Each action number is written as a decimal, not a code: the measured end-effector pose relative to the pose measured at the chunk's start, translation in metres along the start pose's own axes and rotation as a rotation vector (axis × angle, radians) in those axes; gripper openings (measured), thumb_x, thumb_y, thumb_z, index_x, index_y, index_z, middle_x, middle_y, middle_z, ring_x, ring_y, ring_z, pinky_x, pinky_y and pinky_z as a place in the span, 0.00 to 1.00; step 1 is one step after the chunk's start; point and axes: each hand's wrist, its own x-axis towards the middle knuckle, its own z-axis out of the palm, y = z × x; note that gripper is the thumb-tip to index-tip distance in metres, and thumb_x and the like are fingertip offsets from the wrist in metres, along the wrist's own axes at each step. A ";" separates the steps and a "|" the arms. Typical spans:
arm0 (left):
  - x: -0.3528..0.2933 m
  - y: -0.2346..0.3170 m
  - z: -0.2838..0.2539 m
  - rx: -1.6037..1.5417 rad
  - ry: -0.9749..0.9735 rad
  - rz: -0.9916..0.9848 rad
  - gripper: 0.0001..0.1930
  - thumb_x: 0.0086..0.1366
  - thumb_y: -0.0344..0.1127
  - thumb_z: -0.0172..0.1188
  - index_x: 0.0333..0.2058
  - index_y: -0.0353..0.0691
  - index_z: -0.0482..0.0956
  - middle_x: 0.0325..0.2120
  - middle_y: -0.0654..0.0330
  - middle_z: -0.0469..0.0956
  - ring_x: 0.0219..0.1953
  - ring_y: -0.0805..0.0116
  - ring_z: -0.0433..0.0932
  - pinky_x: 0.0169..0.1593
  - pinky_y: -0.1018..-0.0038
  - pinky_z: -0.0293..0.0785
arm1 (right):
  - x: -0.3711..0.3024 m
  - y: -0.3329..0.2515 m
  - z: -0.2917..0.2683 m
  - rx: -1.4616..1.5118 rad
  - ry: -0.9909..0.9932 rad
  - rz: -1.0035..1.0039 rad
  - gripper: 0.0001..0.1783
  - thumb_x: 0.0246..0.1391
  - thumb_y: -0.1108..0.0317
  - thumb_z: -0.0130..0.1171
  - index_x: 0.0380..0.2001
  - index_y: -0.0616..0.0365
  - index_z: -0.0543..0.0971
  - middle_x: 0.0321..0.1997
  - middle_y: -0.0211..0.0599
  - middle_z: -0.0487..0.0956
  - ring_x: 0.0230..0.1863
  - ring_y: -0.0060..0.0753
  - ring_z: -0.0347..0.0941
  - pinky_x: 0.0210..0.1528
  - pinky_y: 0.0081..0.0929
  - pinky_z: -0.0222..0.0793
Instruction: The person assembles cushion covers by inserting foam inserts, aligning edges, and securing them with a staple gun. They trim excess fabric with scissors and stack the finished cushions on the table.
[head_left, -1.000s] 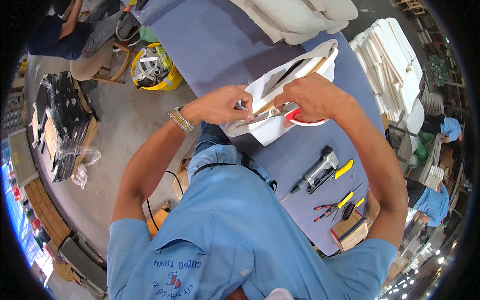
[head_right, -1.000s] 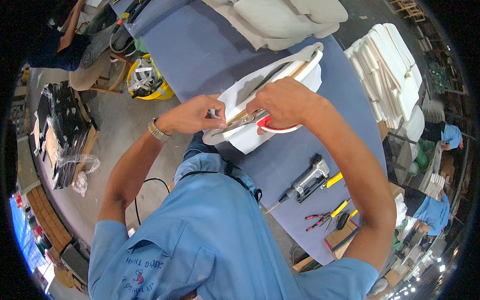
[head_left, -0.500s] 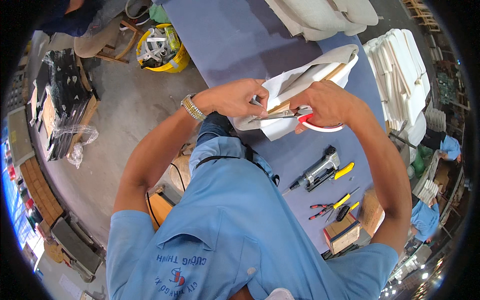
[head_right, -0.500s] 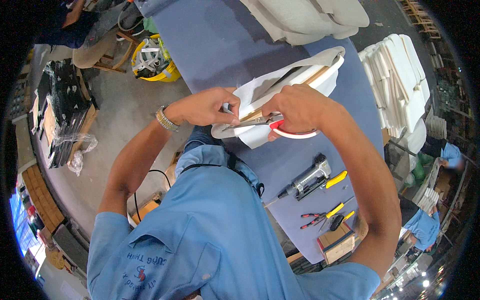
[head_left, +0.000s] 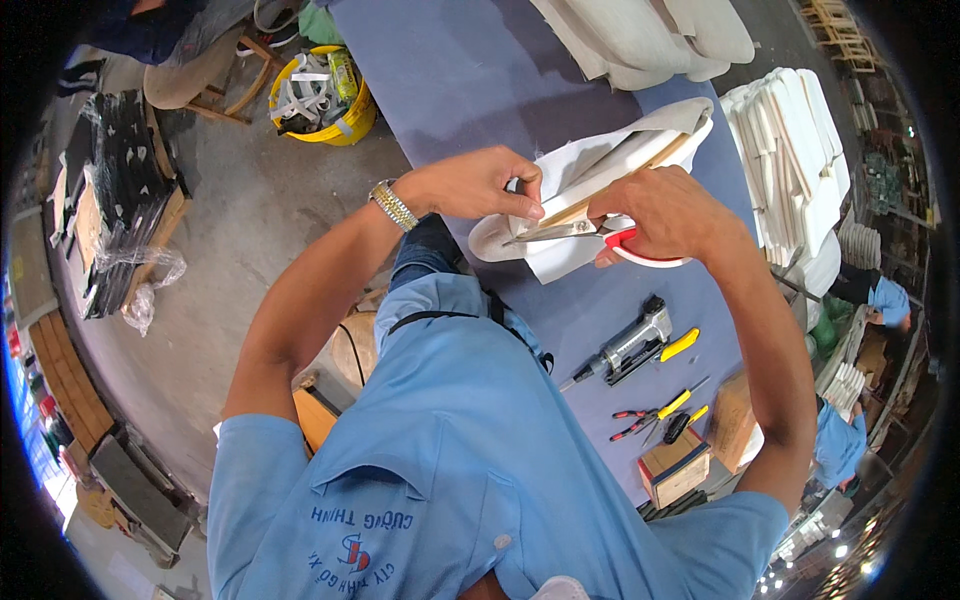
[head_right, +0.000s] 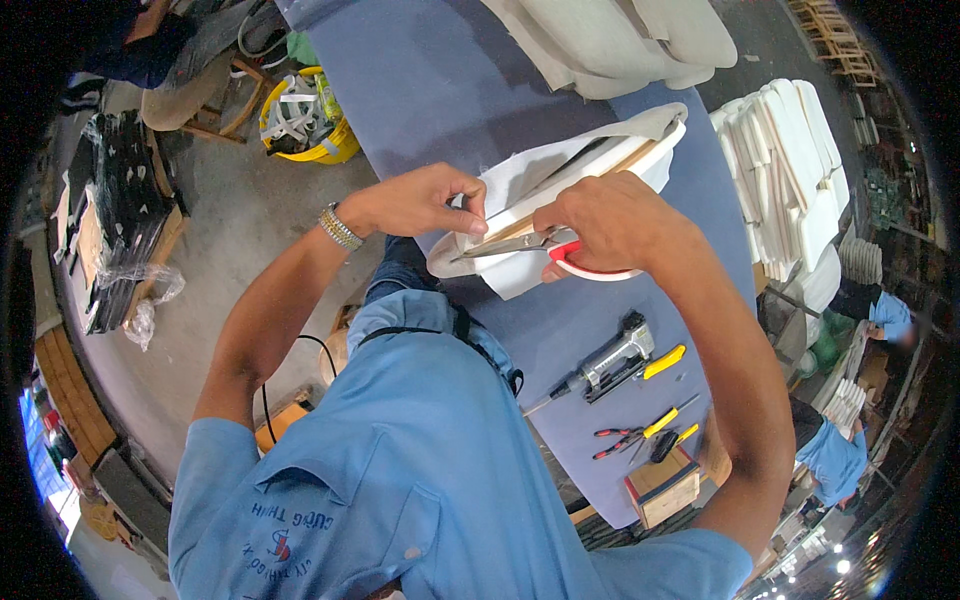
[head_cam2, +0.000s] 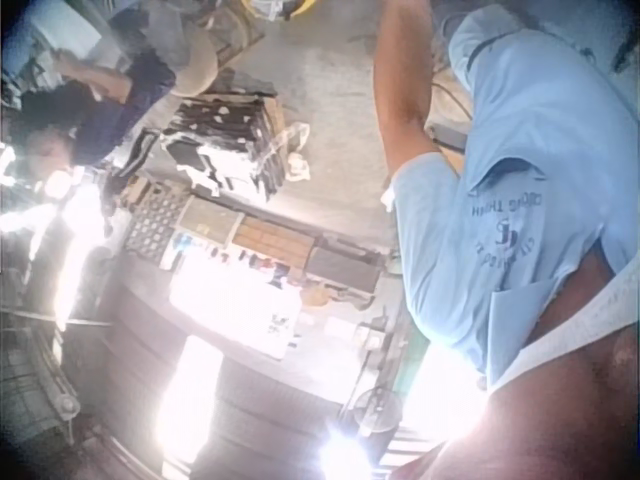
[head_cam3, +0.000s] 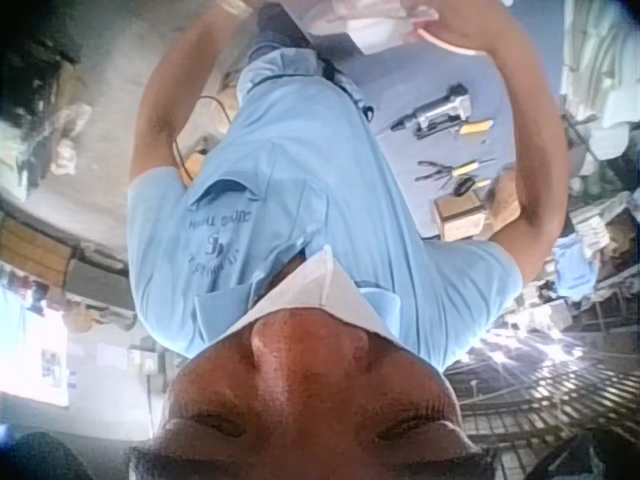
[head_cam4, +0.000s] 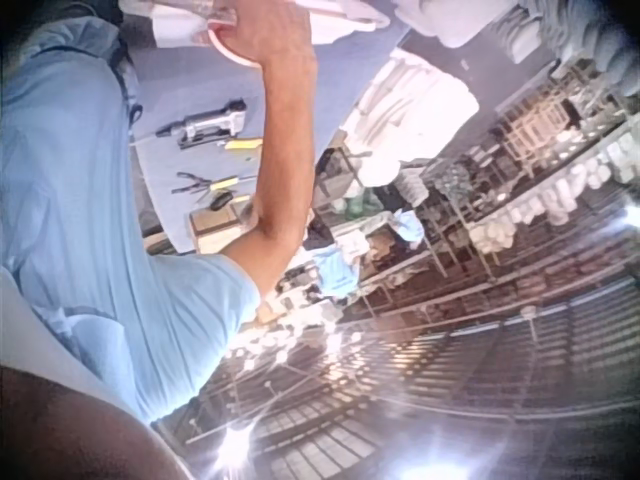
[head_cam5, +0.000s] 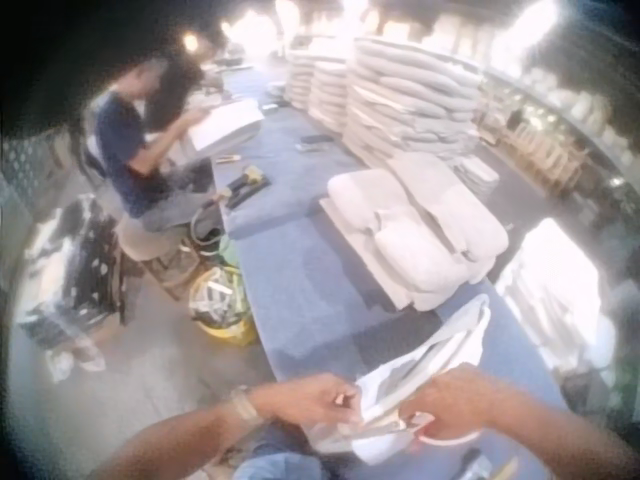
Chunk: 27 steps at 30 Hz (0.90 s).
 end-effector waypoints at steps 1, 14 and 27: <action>0.001 0.001 0.000 0.002 -0.011 -0.012 0.15 0.66 0.42 0.68 0.34 0.34 0.82 0.28 0.63 0.81 0.34 0.77 0.72 0.40 0.73 0.68 | 0.001 -0.001 -0.001 -0.008 -0.007 -0.012 0.26 0.43 0.45 0.75 0.40 0.48 0.84 0.35 0.38 0.84 0.42 0.49 0.82 0.44 0.45 0.73; 0.003 -0.008 0.003 -0.015 0.026 0.001 0.13 0.65 0.39 0.69 0.33 0.33 0.82 0.28 0.64 0.82 0.35 0.78 0.72 0.41 0.74 0.68 | 0.003 0.007 0.005 0.022 0.006 -0.053 0.26 0.43 0.48 0.76 0.46 0.45 0.86 0.35 0.44 0.85 0.43 0.50 0.83 0.46 0.46 0.75; 0.009 -0.002 0.012 0.028 0.174 -0.062 0.11 0.65 0.35 0.69 0.32 0.34 0.80 0.29 0.64 0.82 0.36 0.79 0.73 0.43 0.74 0.71 | 0.015 0.000 -0.001 0.003 -0.026 -0.062 0.25 0.42 0.49 0.76 0.46 0.41 0.88 0.33 0.44 0.85 0.41 0.50 0.83 0.45 0.46 0.76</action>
